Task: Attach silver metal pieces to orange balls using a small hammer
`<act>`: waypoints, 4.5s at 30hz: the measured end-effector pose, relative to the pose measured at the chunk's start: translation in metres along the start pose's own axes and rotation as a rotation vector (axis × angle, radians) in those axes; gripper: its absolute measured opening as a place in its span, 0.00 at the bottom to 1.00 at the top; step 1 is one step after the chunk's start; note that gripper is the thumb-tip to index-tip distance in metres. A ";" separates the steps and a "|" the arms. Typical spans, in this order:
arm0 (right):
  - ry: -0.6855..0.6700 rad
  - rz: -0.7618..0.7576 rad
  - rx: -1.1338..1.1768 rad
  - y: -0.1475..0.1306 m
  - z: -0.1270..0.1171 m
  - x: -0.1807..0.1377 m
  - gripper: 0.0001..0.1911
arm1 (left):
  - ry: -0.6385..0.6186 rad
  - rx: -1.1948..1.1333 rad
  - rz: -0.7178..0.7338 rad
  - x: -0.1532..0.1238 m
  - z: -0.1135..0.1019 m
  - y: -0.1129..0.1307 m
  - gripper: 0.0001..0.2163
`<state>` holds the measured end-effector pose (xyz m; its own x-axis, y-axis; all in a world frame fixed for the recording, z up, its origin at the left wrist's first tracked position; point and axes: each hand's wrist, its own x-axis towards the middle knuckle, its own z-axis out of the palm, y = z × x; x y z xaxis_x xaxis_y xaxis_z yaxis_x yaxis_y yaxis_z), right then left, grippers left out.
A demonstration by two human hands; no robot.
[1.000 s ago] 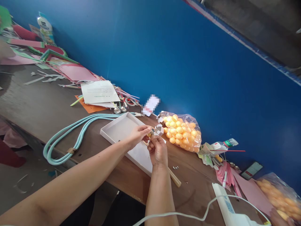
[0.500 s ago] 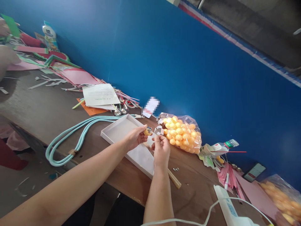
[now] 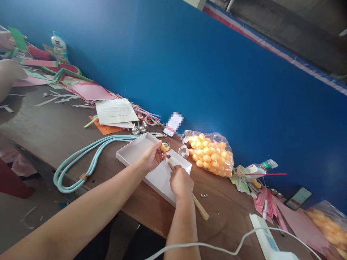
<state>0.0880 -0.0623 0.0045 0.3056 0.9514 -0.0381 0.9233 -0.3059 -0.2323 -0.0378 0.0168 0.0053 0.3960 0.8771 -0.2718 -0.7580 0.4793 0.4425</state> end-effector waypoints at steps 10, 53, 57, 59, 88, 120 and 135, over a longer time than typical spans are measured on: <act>0.496 -0.137 0.515 -0.001 -0.006 -0.002 0.17 | -0.024 -0.004 0.059 0.002 -0.001 0.001 0.12; 0.328 -0.320 0.440 -0.007 -0.005 -0.012 0.17 | -0.013 0.026 0.313 0.011 -0.007 -0.004 0.07; 0.378 -0.327 0.538 -0.007 -0.005 -0.012 0.18 | -0.037 0.068 0.342 0.010 -0.008 -0.005 0.08; 0.383 -0.321 0.548 -0.007 -0.005 -0.012 0.17 | -0.019 0.090 0.336 0.009 -0.007 -0.005 0.09; 0.334 -0.308 0.537 -0.007 -0.007 -0.014 0.16 | -0.009 0.074 0.332 0.007 -0.006 -0.005 0.04; 0.315 -0.330 0.543 -0.007 -0.006 -0.013 0.16 | 0.018 0.101 0.359 0.008 -0.007 -0.006 0.07; 0.301 -0.305 0.524 -0.007 -0.005 -0.012 0.15 | 0.013 0.088 0.345 0.009 -0.007 -0.007 0.10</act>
<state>0.0788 -0.0716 0.0115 0.1702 0.9179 0.3585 0.7671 0.1049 -0.6328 -0.0331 0.0213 -0.0065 0.1174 0.9876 -0.1040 -0.7979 0.1562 0.5822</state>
